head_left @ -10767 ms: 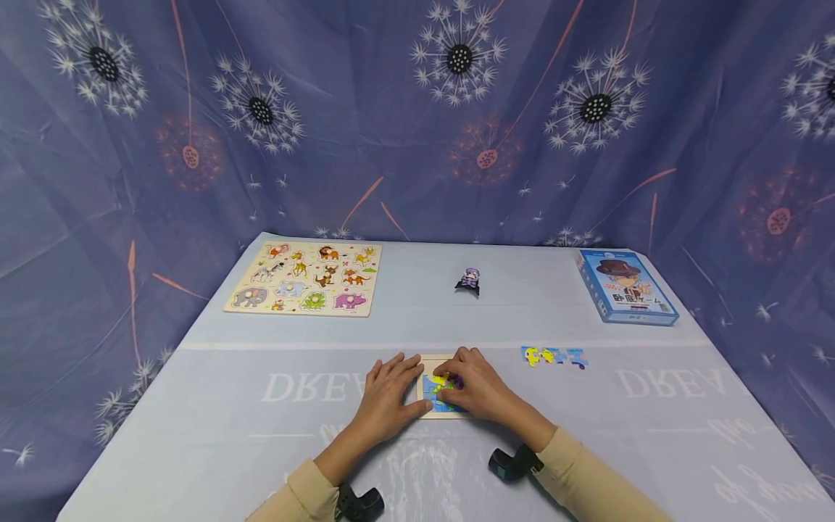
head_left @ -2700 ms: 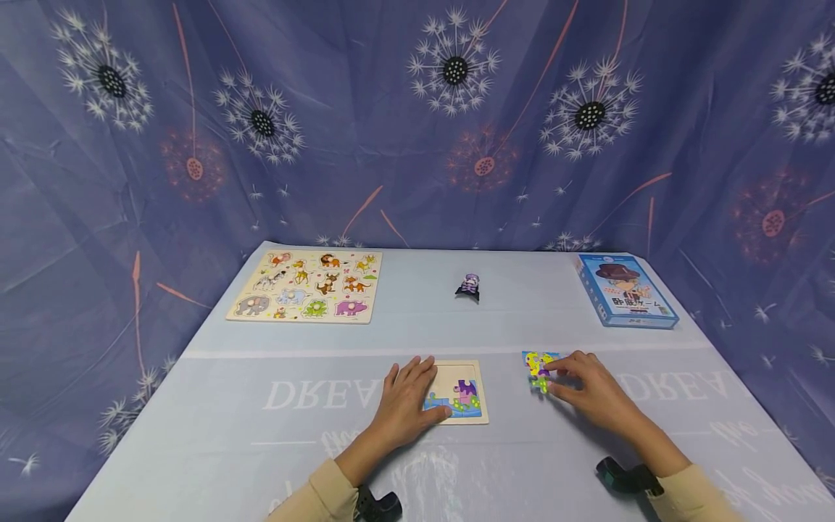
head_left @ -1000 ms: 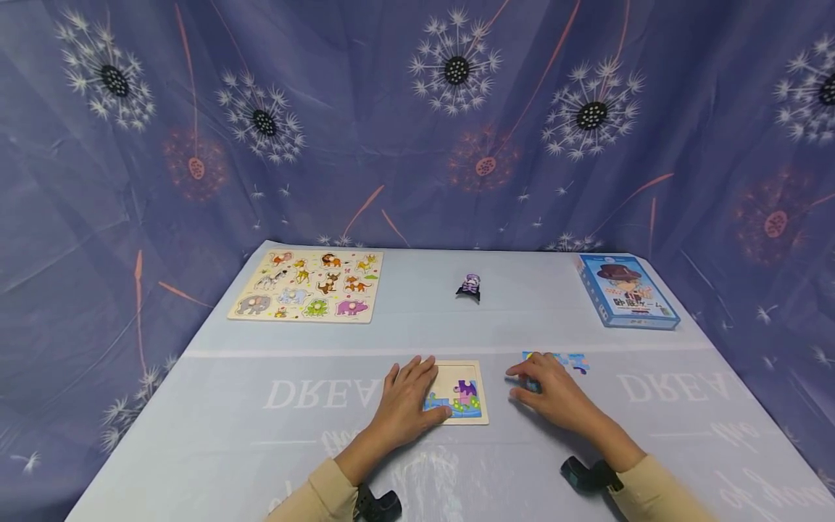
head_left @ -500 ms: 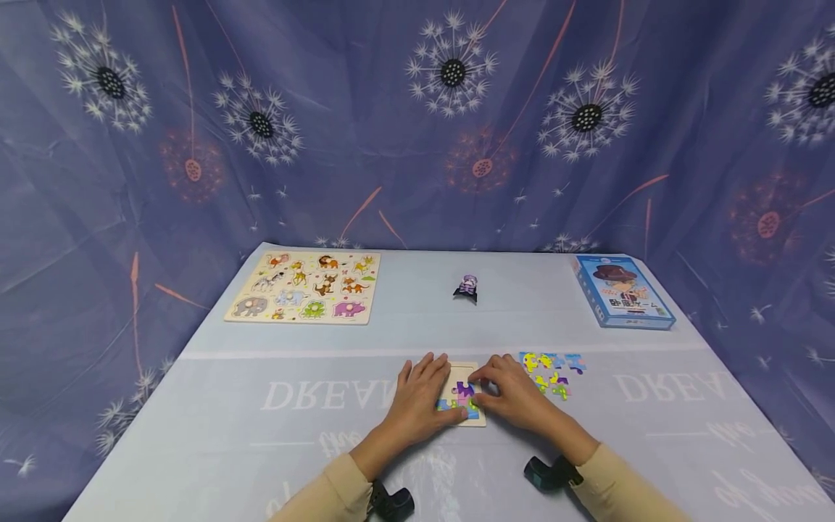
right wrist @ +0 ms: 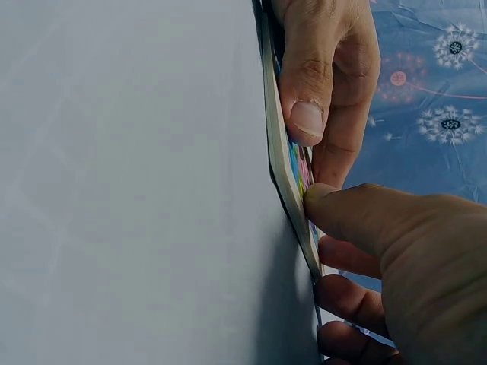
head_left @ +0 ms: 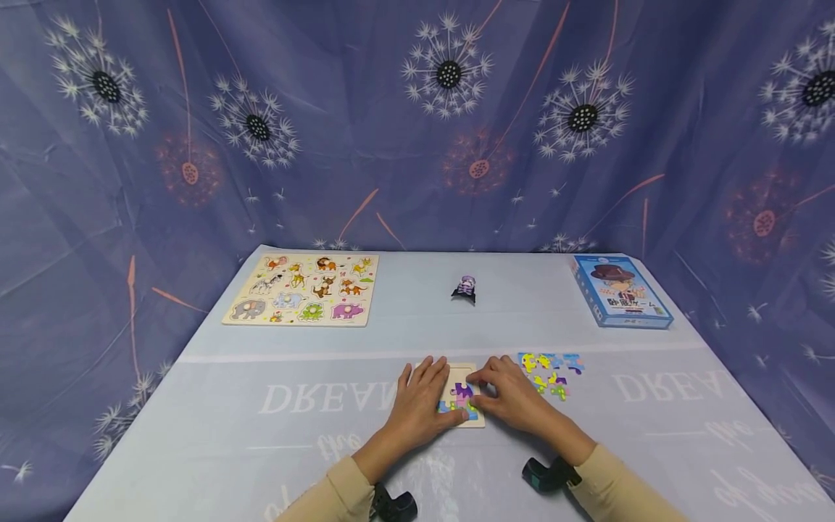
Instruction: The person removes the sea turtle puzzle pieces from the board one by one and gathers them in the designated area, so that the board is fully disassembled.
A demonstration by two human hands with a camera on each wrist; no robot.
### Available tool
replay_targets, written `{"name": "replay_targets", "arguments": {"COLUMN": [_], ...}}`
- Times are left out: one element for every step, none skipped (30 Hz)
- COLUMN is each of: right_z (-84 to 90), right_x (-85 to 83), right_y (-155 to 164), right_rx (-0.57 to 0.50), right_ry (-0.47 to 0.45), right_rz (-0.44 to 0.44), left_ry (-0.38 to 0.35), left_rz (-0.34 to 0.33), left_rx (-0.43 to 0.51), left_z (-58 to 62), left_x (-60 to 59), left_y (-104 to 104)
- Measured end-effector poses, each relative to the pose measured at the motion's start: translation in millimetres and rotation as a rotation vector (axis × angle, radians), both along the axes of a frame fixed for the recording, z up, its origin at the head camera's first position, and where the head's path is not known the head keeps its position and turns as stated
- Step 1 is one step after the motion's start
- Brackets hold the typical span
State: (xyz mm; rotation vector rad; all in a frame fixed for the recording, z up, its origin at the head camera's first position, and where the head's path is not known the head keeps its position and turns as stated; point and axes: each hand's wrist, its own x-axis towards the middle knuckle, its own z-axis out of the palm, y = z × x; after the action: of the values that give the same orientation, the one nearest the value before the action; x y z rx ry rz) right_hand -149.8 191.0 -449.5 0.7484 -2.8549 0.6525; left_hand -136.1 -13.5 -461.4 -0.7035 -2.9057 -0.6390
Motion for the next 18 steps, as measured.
{"name": "replay_targets", "arguments": {"right_z": [0.1, 0.1, 0.0, 0.0, -0.2, -0.5, -0.8, -1.3, -1.6, -2.1, -2.6, -3.0, -3.3, -3.5, -3.6, -3.6, -3.4, -3.1], "right_x": [0.0, 0.0, 0.0, -0.1, -0.2, -0.3, -0.5, -0.6, -0.6, -0.7, -0.8, -0.8, -0.9, -0.9, -0.8, -0.8, -0.7, -0.5], "right_y": [-0.2, -0.4, -0.5, -0.5, -0.5, -0.5, -0.5, -0.5, -0.5, -0.7, -0.8, -1.0, -1.2, -1.5, -1.8, -2.1, -2.5, -2.8], "right_rx": [-0.001, -0.003, -0.006, -0.009, -0.011, -0.014, -0.018, -0.022, -0.027, -0.032, -0.038, -0.048, -0.055, -0.06, -0.065, -0.07, -0.071, -0.072], "right_ry": [0.0, 0.0, 0.001, 0.002, 0.005, 0.008, 0.011, 0.015, 0.018, 0.022, 0.027, 0.03, 0.034, 0.037, 0.039, 0.04, 0.04, 0.038], "right_rz": [0.0, 0.0, 0.001, 0.002, 0.002, 0.002, 0.002, 0.003, 0.005, 0.008, 0.011, 0.017, 0.023, 0.028, 0.032, 0.035, 0.036, 0.036], "left_ry": [0.002, 0.003, 0.003, 0.003, 0.001, -0.001, -0.002, -0.005, -0.007, -0.009, -0.011, -0.011, -0.012, -0.011, -0.009, -0.007, -0.005, -0.003], "left_rz": [0.001, 0.001, 0.002, 0.003, 0.003, 0.003, 0.002, 0.002, 0.002, 0.002, 0.002, 0.003, 0.003, 0.004, 0.004, 0.005, 0.005, 0.005], "left_rx": [-0.002, -0.002, -0.003, -0.003, -0.001, 0.0, 0.003, 0.006, 0.008, 0.01, 0.011, 0.011, 0.011, 0.009, 0.006, 0.004, 0.002, 0.002], "left_z": [-0.1, -0.1, -0.2, -0.2, -0.4, -0.5, -0.6, -0.7, -0.8, -0.9, -1.0, -1.0, -1.1, -1.2, -1.2, -1.2, -1.2, -1.1], "left_x": [0.2, 0.3, 0.5, 0.5, 0.4, 0.3, 0.2, 0.1, 0.0, -0.1, -0.2, -0.2, -0.2, -0.2, -0.2, -0.2, -0.1, -0.1], "left_y": [0.1, 0.1, 0.2, 0.2, 0.3, 0.3, 0.4, 0.5, 0.5, 0.6, 0.6, 0.7, 0.7, 0.7, 0.6, 0.6, 0.5, 0.4]}}
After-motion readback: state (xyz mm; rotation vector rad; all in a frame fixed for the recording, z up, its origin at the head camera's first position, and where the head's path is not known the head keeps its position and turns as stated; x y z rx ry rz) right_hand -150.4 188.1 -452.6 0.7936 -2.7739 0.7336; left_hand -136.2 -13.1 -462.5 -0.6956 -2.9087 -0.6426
